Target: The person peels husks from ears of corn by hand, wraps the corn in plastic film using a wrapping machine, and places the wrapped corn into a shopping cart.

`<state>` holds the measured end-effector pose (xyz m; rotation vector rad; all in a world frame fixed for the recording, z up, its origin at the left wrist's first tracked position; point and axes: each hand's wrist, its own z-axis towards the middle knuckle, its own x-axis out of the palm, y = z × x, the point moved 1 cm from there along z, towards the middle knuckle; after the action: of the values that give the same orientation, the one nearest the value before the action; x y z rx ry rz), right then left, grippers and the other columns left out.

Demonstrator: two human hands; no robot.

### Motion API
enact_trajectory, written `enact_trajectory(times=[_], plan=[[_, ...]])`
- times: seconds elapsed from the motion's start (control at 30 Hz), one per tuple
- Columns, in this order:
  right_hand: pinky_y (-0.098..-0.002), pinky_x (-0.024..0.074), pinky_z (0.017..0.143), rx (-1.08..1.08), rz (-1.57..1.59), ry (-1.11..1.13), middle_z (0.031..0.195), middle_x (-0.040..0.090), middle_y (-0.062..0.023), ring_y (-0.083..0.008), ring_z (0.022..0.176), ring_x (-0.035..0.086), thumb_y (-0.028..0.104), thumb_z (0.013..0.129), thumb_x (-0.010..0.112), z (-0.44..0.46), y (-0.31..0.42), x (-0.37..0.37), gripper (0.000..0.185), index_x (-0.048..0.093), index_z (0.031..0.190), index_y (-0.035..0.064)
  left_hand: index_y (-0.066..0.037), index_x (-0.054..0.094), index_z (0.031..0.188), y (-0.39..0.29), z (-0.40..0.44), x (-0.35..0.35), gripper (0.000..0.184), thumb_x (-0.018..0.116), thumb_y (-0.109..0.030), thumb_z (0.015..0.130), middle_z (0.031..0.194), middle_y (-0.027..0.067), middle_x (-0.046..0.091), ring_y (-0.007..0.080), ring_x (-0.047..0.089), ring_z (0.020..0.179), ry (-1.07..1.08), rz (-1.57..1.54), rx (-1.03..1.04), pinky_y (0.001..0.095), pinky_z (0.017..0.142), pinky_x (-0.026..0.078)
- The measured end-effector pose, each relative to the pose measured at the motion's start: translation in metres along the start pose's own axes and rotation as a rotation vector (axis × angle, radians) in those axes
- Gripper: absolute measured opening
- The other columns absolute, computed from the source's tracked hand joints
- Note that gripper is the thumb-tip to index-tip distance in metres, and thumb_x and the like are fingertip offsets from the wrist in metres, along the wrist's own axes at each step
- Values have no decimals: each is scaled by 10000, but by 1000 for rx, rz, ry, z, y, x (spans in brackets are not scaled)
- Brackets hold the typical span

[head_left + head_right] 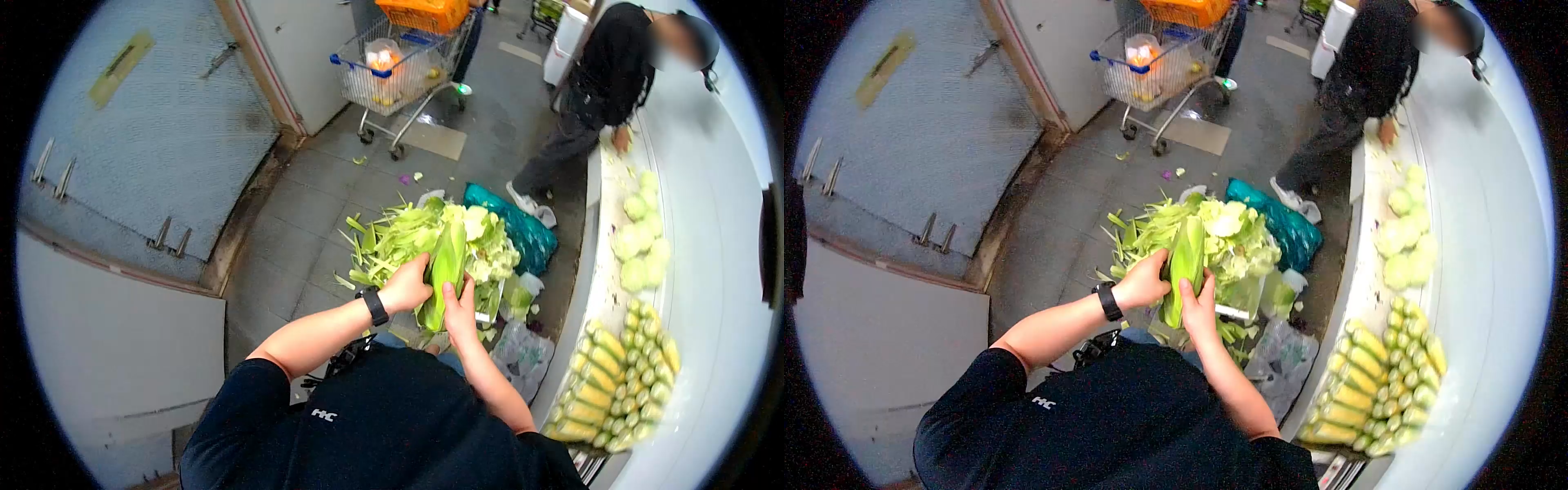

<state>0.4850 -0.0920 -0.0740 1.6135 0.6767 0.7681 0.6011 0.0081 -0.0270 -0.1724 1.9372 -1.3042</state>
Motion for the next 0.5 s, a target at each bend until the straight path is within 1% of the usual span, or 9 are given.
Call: enact_trajectory(times=[0.07,0.1,0.17,0.2,0.23,0.33,0.4,0.43,0.5], plan=[[-346,404,1008,-39,-91,86,1262,534,-130,-217,1158,517,265,960,635,20,1,-9,539,378,1355,3,36,521,982,-5,7,11,281,614,-35,726,926,282,621,461,601,929,-137,53,12,477,783,480],[-340,382,1033,-67,-179,131,1284,516,-110,-206,1189,491,249,968,629,26,4,-11,538,364,1379,26,45,538,1030,-12,9,12,321,610,-26,725,968,279,632,449,614,952,-143,105,24,459,808,491],[-343,390,1028,-31,-88,125,1272,525,-99,-203,1180,499,263,951,663,42,9,-13,578,364,1391,37,55,546,1128,-12,18,14,416,609,-12,723,996,252,654,381,648,976,-178,11,-17,418,827,508],[-343,397,1021,52,104,118,1274,526,-93,-199,1176,504,279,951,665,47,11,-15,585,366,1396,45,50,541,1215,-25,19,8,491,592,24,728,1061,189,673,288,664,998,-140,-230,-134,368,833,524],[-343,404,1015,134,297,111,1277,527,-87,-195,1172,508,295,951,668,50,14,-16,592,368,1401,54,31,535,1258,-11,29,12,528,538,88,733,1111,131,667,239,664,993,-85,-528,-195,347,818,539],[-350,439,993,218,512,108,1311,521,-81,-192,1175,519,299,958,656,59,9,-28,603,356,1431,79,12,514,1311,-18,39,7,605,466,167,728,1167,119,656,230,652,1048,30,-1152,-401,341,873,533],[-365,464,989,394,641,116,1341,516,-88,-208,1184,529,265,968,637,61,3,-27,603,337,1460,91,11,514,1308,-11,46,11,598,468,165,733,1176,120,652,226,647,1059,1,-1029,-336,341,891,527],[-372,468,991,376,416,128,1356,508,-101,-223,1197,525,289,964,642,69,4,-25,616,342,1457,72,10,515,1306,-11,49,13,590,471,163,738,1186,122,649,222,643,1069,-31,-910,-265,341,908,520],[-391,475,994,425,330,64,1355,517,-122,-251,1194,541,309,960,643,82,14,-23,621,348,1443,52,-1,521,1302,-13,59,11,585,454,159,743,1178,119,649,217,642,1053,-79,-899,-299,344,911,524]])
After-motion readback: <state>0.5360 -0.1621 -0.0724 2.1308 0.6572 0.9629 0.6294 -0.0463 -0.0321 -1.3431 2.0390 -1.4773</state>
